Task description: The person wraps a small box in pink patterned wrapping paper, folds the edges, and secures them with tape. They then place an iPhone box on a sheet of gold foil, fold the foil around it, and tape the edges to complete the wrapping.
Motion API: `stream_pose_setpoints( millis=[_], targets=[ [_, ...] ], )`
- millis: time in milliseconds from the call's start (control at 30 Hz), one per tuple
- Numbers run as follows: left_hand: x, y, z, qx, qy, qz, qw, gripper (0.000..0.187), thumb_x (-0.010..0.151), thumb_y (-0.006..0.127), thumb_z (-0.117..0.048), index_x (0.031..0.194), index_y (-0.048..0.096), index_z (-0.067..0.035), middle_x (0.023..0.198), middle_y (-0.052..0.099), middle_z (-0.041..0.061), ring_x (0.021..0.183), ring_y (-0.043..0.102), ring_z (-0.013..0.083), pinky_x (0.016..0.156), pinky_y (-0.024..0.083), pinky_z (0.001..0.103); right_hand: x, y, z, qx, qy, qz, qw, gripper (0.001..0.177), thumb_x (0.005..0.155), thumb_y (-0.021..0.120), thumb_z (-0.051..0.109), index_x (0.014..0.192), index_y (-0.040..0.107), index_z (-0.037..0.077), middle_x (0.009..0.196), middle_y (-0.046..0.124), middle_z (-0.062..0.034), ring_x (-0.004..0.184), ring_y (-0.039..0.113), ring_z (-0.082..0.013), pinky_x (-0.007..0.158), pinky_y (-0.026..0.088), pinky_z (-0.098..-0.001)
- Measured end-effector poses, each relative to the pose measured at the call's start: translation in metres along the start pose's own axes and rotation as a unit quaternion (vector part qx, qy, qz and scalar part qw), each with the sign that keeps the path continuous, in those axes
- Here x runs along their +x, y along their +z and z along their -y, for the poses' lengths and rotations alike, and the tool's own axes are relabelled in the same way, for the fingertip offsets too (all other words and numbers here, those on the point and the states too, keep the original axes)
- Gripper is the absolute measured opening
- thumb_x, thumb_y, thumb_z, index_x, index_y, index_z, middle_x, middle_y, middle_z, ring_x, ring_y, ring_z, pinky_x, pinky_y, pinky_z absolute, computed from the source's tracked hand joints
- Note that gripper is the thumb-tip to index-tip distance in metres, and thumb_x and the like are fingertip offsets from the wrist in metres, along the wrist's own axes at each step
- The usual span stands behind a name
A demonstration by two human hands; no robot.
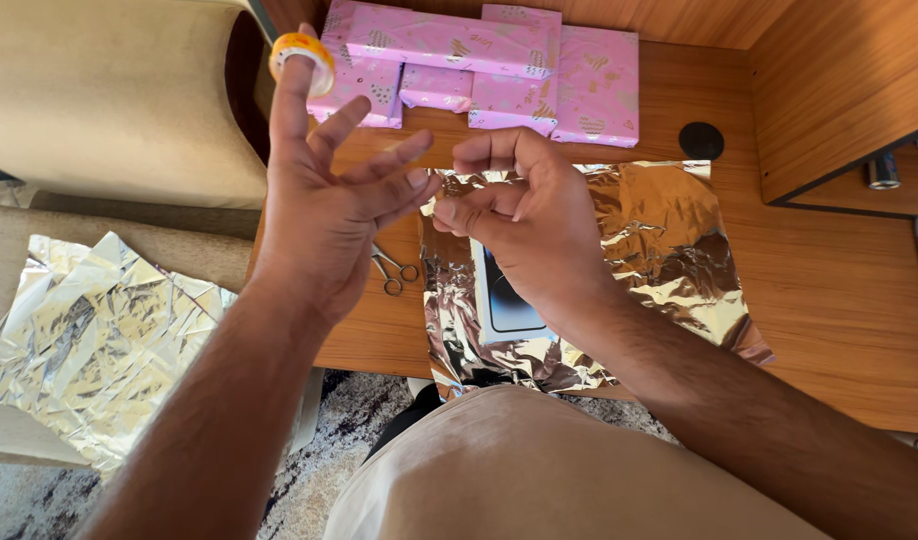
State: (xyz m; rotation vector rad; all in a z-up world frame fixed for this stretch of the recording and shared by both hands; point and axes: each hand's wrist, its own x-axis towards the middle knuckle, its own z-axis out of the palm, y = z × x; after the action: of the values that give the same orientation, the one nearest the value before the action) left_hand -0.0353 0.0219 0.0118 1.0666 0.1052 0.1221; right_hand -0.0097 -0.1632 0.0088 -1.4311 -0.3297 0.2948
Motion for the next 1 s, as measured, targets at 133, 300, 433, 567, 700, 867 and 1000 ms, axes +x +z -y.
stream_pose_setpoints(
  millis=[133,300,433,567,700,867,1000],
  targets=[
    [-0.003,-0.008,-0.011,-0.002,0.008,0.03,1.0,0.119,0.082,0.066,0.024,0.164,0.0,-0.03,0.17,0.019,0.02,0.131,0.065,0.0414,0.094,0.067,0.046,-0.002,0.004,-0.004,-0.02,0.023,-0.001,1.0,0.034,0.091,0.073,0.002,0.12,0.055,-0.003,0.113,0.063,-0.0108,0.089,0.076,-0.0152,0.079,0.063,-0.0287],
    [-0.005,-0.011,-0.021,0.032,0.01,0.042,0.999,0.115,0.085,0.067,0.021,0.165,0.001,-0.029,0.172,0.019,0.021,0.125,0.07,0.0378,0.096,0.067,0.046,0.009,0.012,-0.009,-0.031,0.024,-0.032,0.999,0.028,0.096,0.072,0.02,0.114,0.063,0.0,0.104,0.071,-0.0052,0.078,0.072,-0.0137,0.068,0.057,-0.0271],
    [-0.009,-0.009,-0.023,0.06,0.037,0.012,0.997,0.107,0.088,0.066,0.019,0.165,0.006,-0.024,0.171,0.023,0.022,0.127,0.068,0.0344,0.097,0.065,0.042,0.011,0.014,-0.01,-0.026,0.025,-0.024,0.999,0.029,0.099,0.068,0.026,0.114,0.065,0.002,0.101,0.071,-0.004,0.077,0.07,-0.0112,0.069,0.056,-0.0269],
    [-0.008,-0.007,-0.024,0.103,0.076,0.014,0.992,0.107,0.084,0.066,0.022,0.164,0.008,-0.017,0.17,0.024,0.022,0.139,0.057,0.0211,0.097,0.062,0.037,0.008,0.013,-0.015,-0.042,0.04,-0.022,0.998,0.029,0.099,0.067,0.028,0.114,0.066,0.003,0.096,0.072,-0.0032,0.076,0.07,-0.0108,0.069,0.056,-0.0269],
    [-0.01,-0.012,-0.028,0.088,0.084,0.066,0.99,0.117,0.083,0.066,0.028,0.168,0.0,-0.019,0.175,0.022,0.021,0.14,0.061,0.0325,0.1,0.062,0.04,0.012,0.01,-0.037,-0.1,0.121,-0.033,0.987,0.026,0.098,0.068,0.03,0.105,0.068,0.004,0.091,0.073,-0.003,0.072,0.07,-0.0109,0.063,0.056,-0.0275],
    [-0.014,-0.03,-0.031,0.191,0.068,0.029,0.979,0.121,0.075,0.073,0.025,0.163,0.001,-0.018,0.17,0.024,0.019,0.152,0.036,0.033,0.099,0.066,0.037,0.015,0.009,-0.088,-0.306,0.095,0.061,0.945,0.026,0.082,0.082,0.02,0.1,0.071,0.004,0.09,0.074,-0.005,0.078,0.071,-0.0133,0.069,0.058,-0.0305],
    [-0.014,-0.045,-0.033,0.338,0.05,0.014,0.94,0.135,0.068,0.093,0.018,0.164,0.005,-0.017,0.167,0.029,0.021,0.156,0.026,0.035,0.107,0.051,0.038,0.017,0.019,-0.128,-0.371,0.058,0.107,0.921,0.028,0.077,0.083,0.014,0.099,0.07,0.002,0.089,0.075,-0.0088,0.084,0.075,-0.0182,0.074,0.059,-0.0337]
  ],
)
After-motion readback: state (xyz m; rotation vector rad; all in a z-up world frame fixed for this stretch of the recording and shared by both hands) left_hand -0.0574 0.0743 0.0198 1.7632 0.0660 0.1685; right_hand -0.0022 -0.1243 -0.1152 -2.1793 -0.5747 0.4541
